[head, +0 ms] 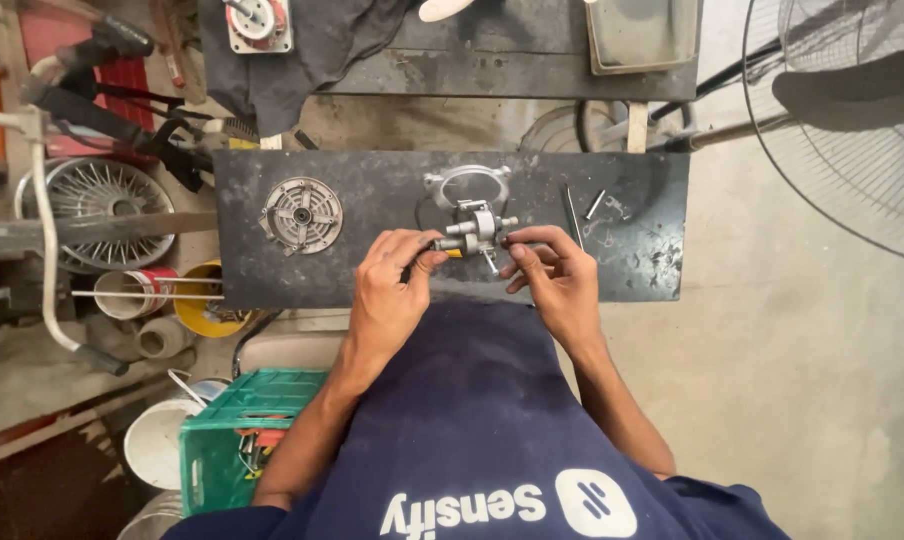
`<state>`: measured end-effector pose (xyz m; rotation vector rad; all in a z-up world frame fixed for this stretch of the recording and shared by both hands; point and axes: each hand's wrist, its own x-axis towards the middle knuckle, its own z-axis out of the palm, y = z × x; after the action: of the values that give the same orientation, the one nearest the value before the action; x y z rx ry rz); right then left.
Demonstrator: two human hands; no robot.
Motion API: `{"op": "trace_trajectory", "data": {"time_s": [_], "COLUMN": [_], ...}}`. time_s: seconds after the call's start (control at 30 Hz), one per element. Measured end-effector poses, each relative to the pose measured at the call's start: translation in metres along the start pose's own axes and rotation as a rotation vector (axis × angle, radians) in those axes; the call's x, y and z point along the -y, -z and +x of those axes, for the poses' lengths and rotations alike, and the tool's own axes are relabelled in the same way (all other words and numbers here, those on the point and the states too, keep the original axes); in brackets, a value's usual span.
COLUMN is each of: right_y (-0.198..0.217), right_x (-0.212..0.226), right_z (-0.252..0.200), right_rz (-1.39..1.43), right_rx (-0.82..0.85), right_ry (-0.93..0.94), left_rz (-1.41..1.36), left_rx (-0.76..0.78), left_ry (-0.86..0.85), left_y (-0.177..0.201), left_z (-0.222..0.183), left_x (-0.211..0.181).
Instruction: Disassembling and reassembling a fan motor on a repair bench using a screwdriver.
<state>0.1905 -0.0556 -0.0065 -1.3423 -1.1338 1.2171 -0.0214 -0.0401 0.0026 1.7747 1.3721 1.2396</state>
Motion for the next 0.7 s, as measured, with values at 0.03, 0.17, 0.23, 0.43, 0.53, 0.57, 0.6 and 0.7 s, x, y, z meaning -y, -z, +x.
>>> {"op": "trace_trajectory", "data": {"time_s": [0.03, 0.17, 0.23, 0.43, 0.53, 0.57, 0.6, 0.7], "right_y": [-0.002, -0.009, -0.014, -0.030, -0.035, -0.037, -0.040, -0.044], "right_x": [0.000, 0.002, 0.006, 0.015, 0.015, 0.016, 0.015, 0.012], "right_z": [-0.001, -0.001, 0.001, -0.005, -0.010, -0.013, -0.016, -0.025], "right_rz": [0.001, -0.029, -0.042, -0.299, -0.309, -0.288, -0.265, -0.089], "right_rx": [-0.011, -0.014, -0.016, -0.121, -0.065, -0.054, -0.041, -0.030], "right_ry": [-0.003, 0.009, 0.010, 0.196, 0.206, 0.156, 0.109, -0.018], "left_rz": [-0.003, 0.009, 0.019, -0.009, -0.018, -0.021, -0.021, -0.066], "left_rx": [0.011, 0.049, 0.075, 0.212, 0.292, 0.306, 0.317, 0.347], "left_ry": [-0.002, -0.006, -0.010, 0.064, 0.082, 0.073, 0.062, 0.029], "left_y": [0.001, 0.007, 0.012, 0.025, 0.025, 0.026, 0.026, 0.026], "left_z": [0.000, -0.001, 0.000, 0.007, 0.008, 0.009, 0.010, 0.015], "left_x": [0.002, 0.009, 0.011, 0.010, 0.014, 0.015, 0.017, 0.017]}}
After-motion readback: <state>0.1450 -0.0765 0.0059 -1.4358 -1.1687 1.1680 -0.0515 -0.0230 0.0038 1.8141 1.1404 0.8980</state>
